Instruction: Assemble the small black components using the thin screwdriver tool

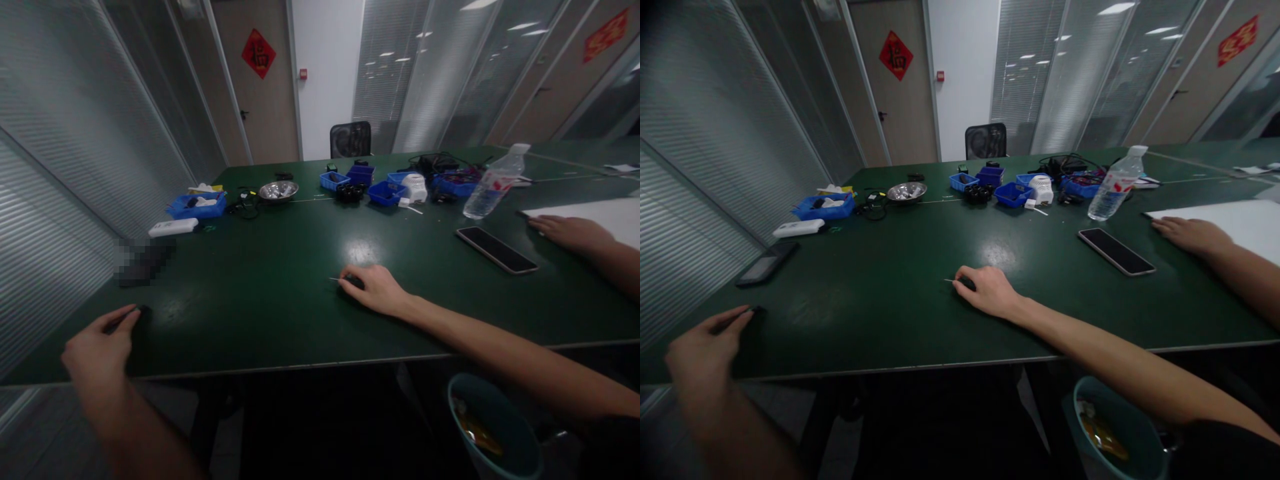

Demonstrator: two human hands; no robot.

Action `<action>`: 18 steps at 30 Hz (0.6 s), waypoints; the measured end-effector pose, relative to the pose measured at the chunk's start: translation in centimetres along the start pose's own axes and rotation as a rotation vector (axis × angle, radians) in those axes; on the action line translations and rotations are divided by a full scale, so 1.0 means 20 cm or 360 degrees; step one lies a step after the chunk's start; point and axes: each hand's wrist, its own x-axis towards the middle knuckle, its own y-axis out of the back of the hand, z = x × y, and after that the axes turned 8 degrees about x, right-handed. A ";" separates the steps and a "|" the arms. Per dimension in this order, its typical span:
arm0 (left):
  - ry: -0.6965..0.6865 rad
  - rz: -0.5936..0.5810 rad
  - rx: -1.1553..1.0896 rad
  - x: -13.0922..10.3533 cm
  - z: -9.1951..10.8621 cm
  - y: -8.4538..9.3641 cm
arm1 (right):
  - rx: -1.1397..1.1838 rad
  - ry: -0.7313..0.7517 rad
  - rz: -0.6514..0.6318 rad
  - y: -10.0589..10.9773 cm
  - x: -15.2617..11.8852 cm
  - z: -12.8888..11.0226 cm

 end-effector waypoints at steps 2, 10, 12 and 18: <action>0.0023 -0.0013 0.0010 0.01 -0.01 -0.01 | 0.0006 0.0005 -0.0002 0.00 0.00 0.00; 0.0072 -0.0028 -0.0097 -0.01 0.00 0.01 | -0.0027 -0.0005 0.0006 -0.01 0.00 0.00; 0.0102 -0.0013 -0.0124 -0.03 0.02 0.02 | -0.0022 -0.0007 0.0013 -0.01 0.00 0.00; 0.0064 0.0013 -0.0125 -0.01 -0.01 0.00 | -0.0004 -0.0005 0.0003 0.00 0.00 0.00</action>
